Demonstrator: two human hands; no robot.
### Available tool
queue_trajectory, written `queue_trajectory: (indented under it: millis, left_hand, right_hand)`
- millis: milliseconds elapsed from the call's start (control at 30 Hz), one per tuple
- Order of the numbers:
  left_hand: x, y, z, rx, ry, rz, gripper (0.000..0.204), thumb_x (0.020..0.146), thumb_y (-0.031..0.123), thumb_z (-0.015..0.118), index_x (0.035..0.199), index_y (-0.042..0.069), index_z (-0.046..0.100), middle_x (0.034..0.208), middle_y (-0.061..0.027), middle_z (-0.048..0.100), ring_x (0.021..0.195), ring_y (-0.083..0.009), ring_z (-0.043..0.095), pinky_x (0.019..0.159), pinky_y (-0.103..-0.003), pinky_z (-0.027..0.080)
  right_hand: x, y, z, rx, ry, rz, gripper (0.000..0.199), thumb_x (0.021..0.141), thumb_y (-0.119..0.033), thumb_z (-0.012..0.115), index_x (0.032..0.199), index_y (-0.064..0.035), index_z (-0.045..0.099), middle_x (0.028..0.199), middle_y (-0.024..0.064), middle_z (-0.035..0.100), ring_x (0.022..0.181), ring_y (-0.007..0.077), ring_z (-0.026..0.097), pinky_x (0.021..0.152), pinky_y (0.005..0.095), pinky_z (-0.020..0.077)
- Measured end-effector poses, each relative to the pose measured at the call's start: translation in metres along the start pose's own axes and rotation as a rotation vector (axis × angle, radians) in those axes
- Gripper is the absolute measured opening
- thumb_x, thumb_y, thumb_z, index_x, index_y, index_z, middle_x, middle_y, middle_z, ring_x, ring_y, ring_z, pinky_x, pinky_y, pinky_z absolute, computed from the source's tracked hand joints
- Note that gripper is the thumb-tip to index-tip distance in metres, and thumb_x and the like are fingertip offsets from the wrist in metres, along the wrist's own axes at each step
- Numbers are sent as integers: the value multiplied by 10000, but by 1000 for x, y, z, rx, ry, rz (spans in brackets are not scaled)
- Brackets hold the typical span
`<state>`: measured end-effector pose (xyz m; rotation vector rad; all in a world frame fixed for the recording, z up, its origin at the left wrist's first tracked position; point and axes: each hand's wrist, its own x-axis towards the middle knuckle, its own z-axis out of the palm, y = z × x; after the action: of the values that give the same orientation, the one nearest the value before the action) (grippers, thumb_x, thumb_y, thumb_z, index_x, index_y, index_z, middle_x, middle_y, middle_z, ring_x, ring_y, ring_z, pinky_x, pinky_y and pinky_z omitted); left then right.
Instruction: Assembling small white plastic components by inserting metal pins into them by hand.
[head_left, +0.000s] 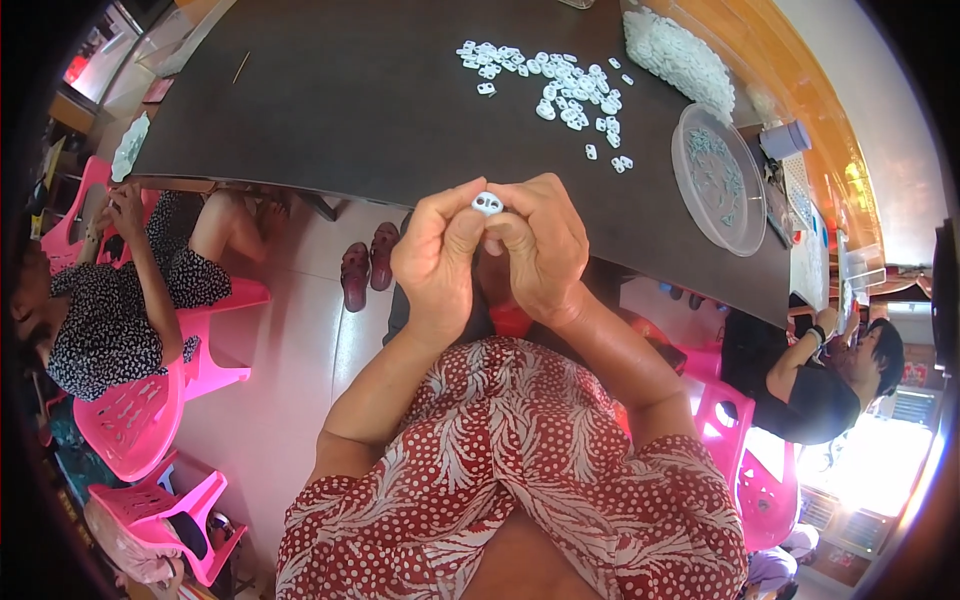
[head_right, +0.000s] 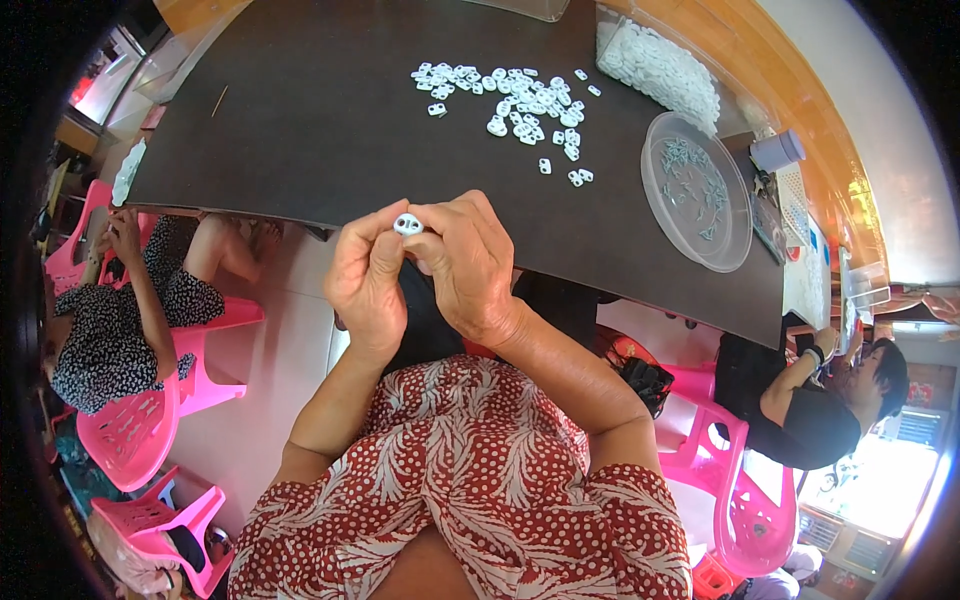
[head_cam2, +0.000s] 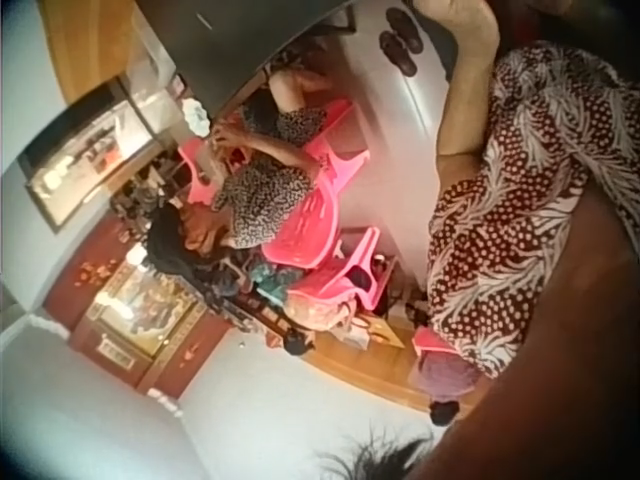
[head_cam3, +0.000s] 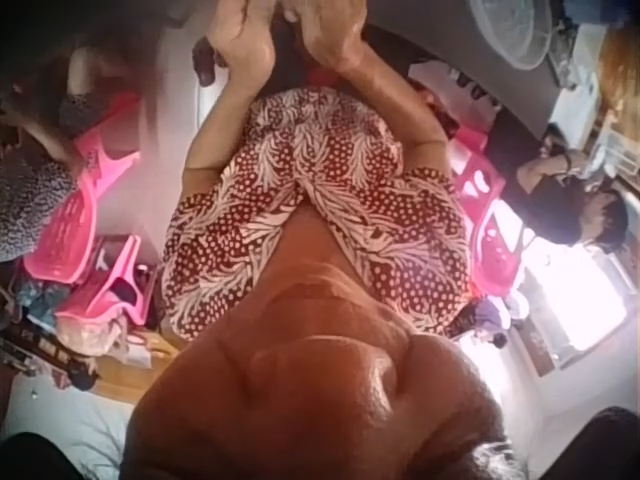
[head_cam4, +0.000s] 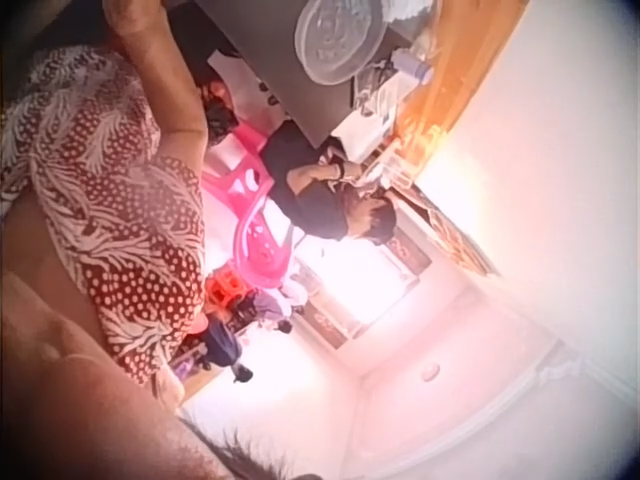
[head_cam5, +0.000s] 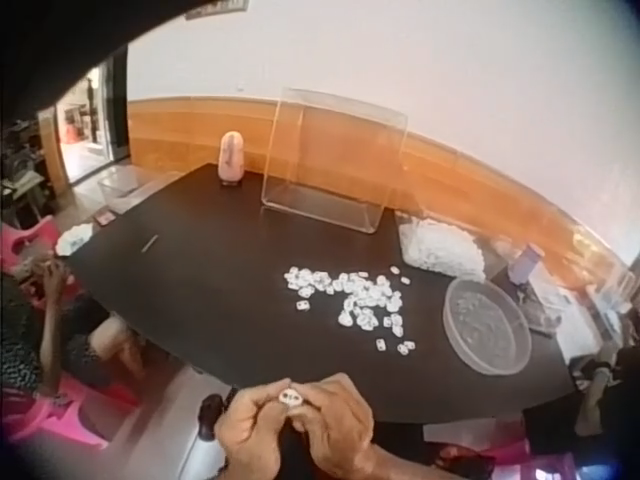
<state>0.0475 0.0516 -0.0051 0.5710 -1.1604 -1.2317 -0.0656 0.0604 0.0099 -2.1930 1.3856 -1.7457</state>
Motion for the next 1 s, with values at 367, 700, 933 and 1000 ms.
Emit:
queue_trajectory:
  millis: [367, 700, 933, 1000]
  left_hand:
    - [-6, -7, 15, 134, 156, 202, 208, 943, 156, 520, 1036, -22, 573, 917, -17, 556, 776, -51, 474, 706, -195, 414]
    - [-3, -10, 21, 82, 73, 118, 171, 952, 139, 504, 995, -16, 562, 855, -1, 531, 748, -47, 467, 687, -196, 413]
    - [10, -9, 33, -21, -15, -48, 220, 965, 145, 473, 1076, -26, 554, 850, 0, 546, 729, -54, 470, 669, -196, 416]
    - [12, -9, 34, -106, -122, -163, 282, 967, 100, 440, 1207, -24, 521, 869, -21, 579, 722, -57, 492, 655, -188, 423]
  right_hand:
    - [0, -1, 11, -38, 86, -89, 293, 689, 35, 659, 957, 8, 543, 792, 97, 523, 646, 250, 480, 546, 342, 403]
    - [-1, 7, -5, -73, 69, -118, 258, 713, 30, 637, 951, 19, 537, 743, 108, 524, 621, 245, 482, 523, 335, 404]
    - [6, 12, -25, -83, 64, 36, 198, 748, 35, 618, 943, 34, 585, 749, 100, 560, 634, 213, 514, 556, 316, 428]
    - [11, 10, -41, 99, -67, 447, 136, 766, 15, 630, 902, 11, 631, 737, 90, 570, 654, 160, 535, 572, 285, 435]
